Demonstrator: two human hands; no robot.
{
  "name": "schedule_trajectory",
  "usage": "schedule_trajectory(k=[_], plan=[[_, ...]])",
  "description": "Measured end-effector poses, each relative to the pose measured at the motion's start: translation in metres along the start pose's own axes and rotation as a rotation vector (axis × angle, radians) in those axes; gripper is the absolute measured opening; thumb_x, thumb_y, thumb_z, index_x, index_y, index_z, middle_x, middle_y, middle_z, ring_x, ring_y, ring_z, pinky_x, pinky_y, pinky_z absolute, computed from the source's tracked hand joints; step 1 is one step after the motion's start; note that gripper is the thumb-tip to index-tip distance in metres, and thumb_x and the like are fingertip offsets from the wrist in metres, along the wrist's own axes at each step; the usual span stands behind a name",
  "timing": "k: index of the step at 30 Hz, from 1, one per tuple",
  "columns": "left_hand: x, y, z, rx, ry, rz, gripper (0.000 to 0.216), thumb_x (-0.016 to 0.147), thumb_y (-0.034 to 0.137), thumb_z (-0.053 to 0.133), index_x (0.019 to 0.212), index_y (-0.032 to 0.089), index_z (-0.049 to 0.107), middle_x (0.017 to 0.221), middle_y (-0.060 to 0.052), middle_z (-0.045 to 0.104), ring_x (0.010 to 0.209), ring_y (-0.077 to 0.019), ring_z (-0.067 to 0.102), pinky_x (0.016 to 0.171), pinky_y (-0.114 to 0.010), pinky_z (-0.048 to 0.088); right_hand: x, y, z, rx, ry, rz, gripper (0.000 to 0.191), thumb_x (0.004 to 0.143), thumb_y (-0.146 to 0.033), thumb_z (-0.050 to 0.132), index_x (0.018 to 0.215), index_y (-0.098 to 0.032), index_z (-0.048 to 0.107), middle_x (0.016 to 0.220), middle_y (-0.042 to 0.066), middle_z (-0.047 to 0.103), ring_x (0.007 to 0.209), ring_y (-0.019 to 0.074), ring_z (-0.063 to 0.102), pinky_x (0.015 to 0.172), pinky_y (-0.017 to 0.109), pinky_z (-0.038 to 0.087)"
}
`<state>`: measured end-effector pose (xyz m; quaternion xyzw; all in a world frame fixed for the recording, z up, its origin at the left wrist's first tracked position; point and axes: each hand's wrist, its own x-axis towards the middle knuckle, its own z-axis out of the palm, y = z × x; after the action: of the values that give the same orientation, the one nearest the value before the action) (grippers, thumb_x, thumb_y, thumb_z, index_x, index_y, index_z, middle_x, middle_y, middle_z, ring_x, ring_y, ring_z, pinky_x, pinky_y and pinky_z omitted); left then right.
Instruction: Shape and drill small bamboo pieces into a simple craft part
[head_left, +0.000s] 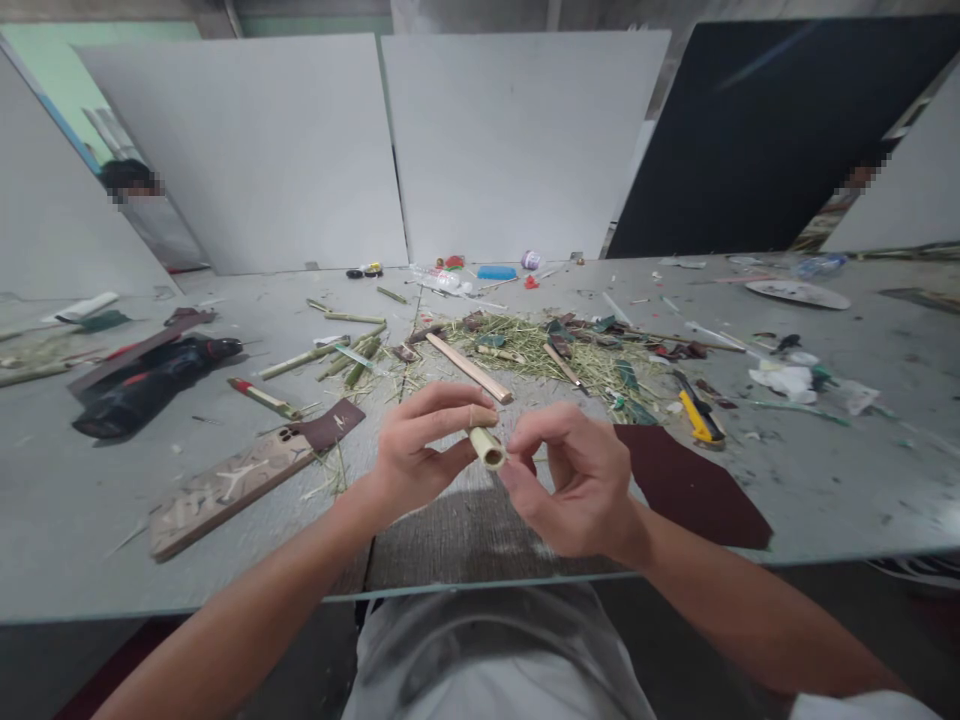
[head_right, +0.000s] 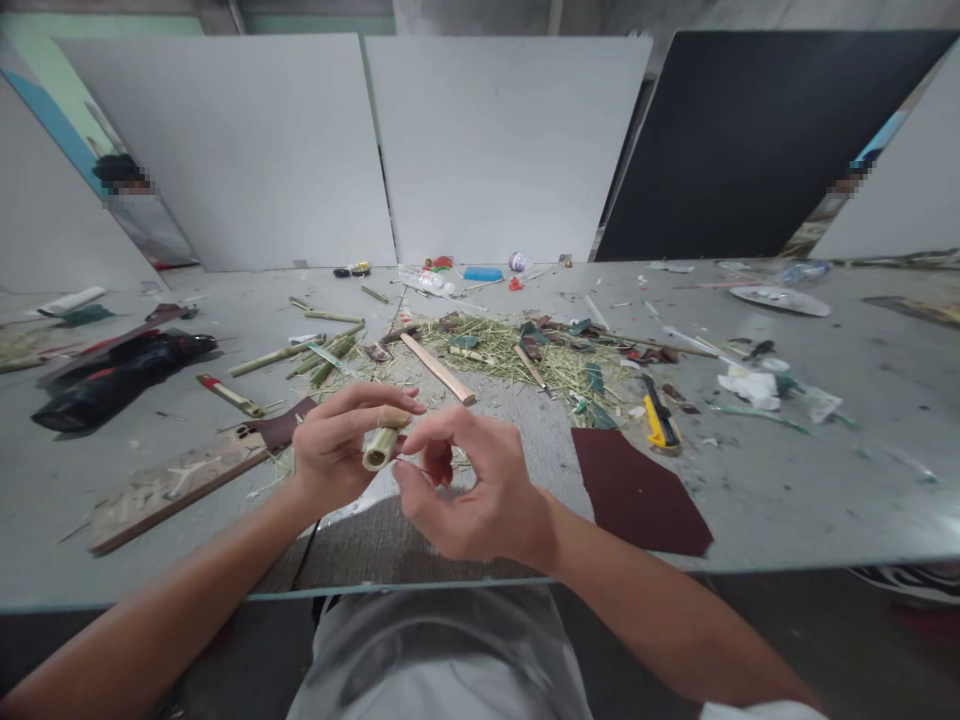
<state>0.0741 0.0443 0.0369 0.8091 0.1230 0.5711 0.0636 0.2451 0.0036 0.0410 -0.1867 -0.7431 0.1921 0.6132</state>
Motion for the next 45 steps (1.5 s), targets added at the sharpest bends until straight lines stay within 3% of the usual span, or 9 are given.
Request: schedule_trajectory(k=[19,25,28,31,34,36,39,42,45], plan=[[-0.001,0.0,-0.001,-0.008,-0.006,-0.01,0.021,0.082,0.015,0.069,0.102,0.019,0.069,0.098,-0.009,0.069,0.089,-0.0175,0.069,0.082,-0.034,0.06,0.007,-0.005,0.0,-0.106,0.021,-0.078,0.012,0.079,-0.01,0.064,0.084,-0.021,0.06,0.054,-0.006,0.056,0.043,0.0062,0.048,0.045,0.019,0.043],[-0.001,-0.003,0.0,0.014,0.015,-0.033,0.022,0.082,0.014,0.069,0.103,0.02,0.069,0.098,-0.009,0.07,0.088,-0.0166,0.068,0.08,-0.03,0.058,0.009,-0.003,0.001,-0.112,-0.022,-0.014,0.009,0.081,-0.013,0.065,0.085,-0.02,0.061,0.056,-0.005,0.056,0.046,0.007,0.052,0.047,0.019,0.044],[-0.002,-0.008,0.0,-0.035,0.038,-0.165,0.012,0.084,0.021,0.068,0.096,0.018,0.069,0.09,-0.008,0.071,0.081,-0.0154,0.068,0.071,-0.027,0.056,0.011,0.006,-0.001,-0.101,0.005,0.074,0.004,0.083,-0.016,0.065,0.084,-0.019,0.063,0.058,-0.004,0.057,0.051,0.0078,0.052,0.05,0.02,0.044],[-0.002,-0.019,-0.001,-0.255,0.052,-0.498,0.02,0.087,0.034,0.065,0.095,0.016,0.067,0.072,-0.004,0.066,0.063,-0.0124,0.063,0.056,-0.023,0.051,0.018,0.02,-0.009,-0.036,0.007,0.237,0.006,0.084,-0.023,0.067,0.081,-0.018,0.065,0.059,-0.004,0.056,0.05,0.0076,0.05,0.048,0.021,0.041],[0.004,-0.032,-0.001,-0.533,0.114,-0.825,0.03,0.085,0.044,0.065,0.097,0.017,0.063,0.056,0.004,0.049,0.044,-0.0069,0.046,0.043,-0.02,0.037,0.029,0.036,-0.017,0.049,-0.062,0.417,0.015,0.083,-0.031,0.069,0.079,-0.017,0.066,0.058,-0.004,0.055,0.048,0.0073,0.048,0.045,0.02,0.039],[0.011,-0.04,-0.001,-0.684,0.126,-0.968,0.032,0.081,0.044,0.069,0.097,0.018,0.062,0.051,0.009,0.037,0.039,-0.0043,0.033,0.04,-0.018,0.028,0.037,0.047,-0.021,0.102,-0.131,0.502,0.02,0.083,-0.036,0.07,0.08,-0.016,0.066,0.061,-0.003,0.056,0.051,0.0079,0.05,0.047,0.021,0.042],[0.022,-0.048,0.002,-0.746,-0.012,-1.03,0.033,0.074,0.041,0.076,0.093,0.017,0.065,0.048,0.009,0.033,0.038,-0.0031,0.025,0.039,-0.019,0.019,0.045,0.062,-0.021,0.184,-0.209,0.568,0.025,0.082,-0.04,0.07,0.079,-0.015,0.066,0.066,-0.002,0.059,0.055,0.0088,0.054,0.053,0.023,0.046],[0.024,-0.053,0.006,-0.605,-0.086,-0.962,0.031,0.073,0.044,0.076,0.074,0.015,0.066,0.048,0.006,0.041,0.039,-0.0034,0.029,0.039,-0.02,0.019,0.045,0.072,-0.018,0.234,-0.241,0.62,0.03,0.078,-0.043,0.073,0.072,-0.015,0.064,0.063,-0.002,0.06,0.055,0.009,0.055,0.055,0.025,0.046],[0.018,-0.055,0.006,-0.43,-0.149,-0.89,0.031,0.076,0.044,0.073,0.07,0.015,0.066,0.046,0.004,0.043,0.04,-0.0047,0.033,0.04,-0.02,0.023,0.041,0.075,-0.015,0.236,-0.26,0.665,0.031,0.078,-0.044,0.072,0.07,-0.015,0.063,0.062,-0.001,0.06,0.055,0.0093,0.054,0.056,0.025,0.046]])
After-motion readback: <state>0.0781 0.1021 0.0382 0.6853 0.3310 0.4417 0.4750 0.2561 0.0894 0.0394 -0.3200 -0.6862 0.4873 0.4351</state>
